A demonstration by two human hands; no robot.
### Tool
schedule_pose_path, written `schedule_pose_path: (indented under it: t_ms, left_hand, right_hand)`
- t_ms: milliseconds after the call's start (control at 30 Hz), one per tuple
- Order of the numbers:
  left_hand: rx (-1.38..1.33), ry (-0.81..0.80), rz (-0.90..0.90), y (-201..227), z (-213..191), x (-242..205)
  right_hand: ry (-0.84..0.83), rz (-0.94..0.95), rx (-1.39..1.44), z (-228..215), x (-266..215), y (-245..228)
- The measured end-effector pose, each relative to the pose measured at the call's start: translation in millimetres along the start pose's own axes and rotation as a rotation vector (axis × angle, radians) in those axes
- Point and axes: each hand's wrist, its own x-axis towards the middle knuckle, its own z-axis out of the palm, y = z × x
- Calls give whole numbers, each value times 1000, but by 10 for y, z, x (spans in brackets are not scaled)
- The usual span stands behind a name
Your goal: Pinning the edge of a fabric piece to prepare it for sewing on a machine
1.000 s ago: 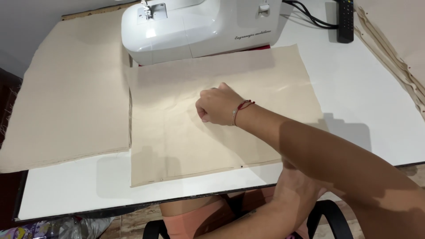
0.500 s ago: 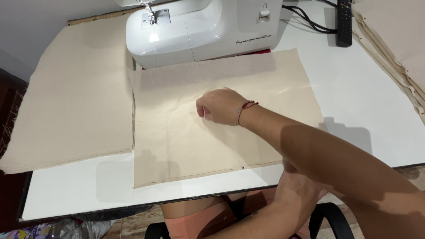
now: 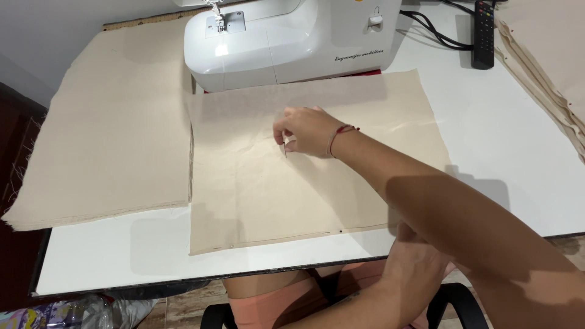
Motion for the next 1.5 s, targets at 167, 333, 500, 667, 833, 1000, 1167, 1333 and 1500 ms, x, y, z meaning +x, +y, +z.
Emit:
schedule_pose_path:
  t_ms: [167, 333, 500, 667, 833, 1000, 1167, 1333, 1500]
  left_hand:
    - [-21, 14, -25, -41, -106, -34]
    - [-8, -182, 102, -40, -132, 3]
    - [-215, 344, -196, 52, 126, 42]
    - [-237, 269, -185, 29, 36, 66]
    - [-248, 250, -148, -2, 60, 80]
    - [-226, 158, -142, -67, -112, 74]
    - [-90, 194, -171, -45, -103, 49]
    - [-76, 245, -199, -24, -20, 37]
    - [-219, 299, -141, -163, -85, -92]
  right_hand:
    - [11, -8, -29, -70, 27, 42]
    - [6, 27, -75, -74, -117, 112]
    - [123, -88, -45, -276, -643, 166]
    - [292, 46, -7, -507, -1603, 554]
    - [390, 357, 25, -226, -2579, 1013]
    - [525, 193, 96, 383, -3243, 1327]
    - [509, 424, 153, 528, -3345, 1031]
    - [619, 192, -43, 683, -3314, 1044]
    - [709, 53, -390, 664, -3265, 845]
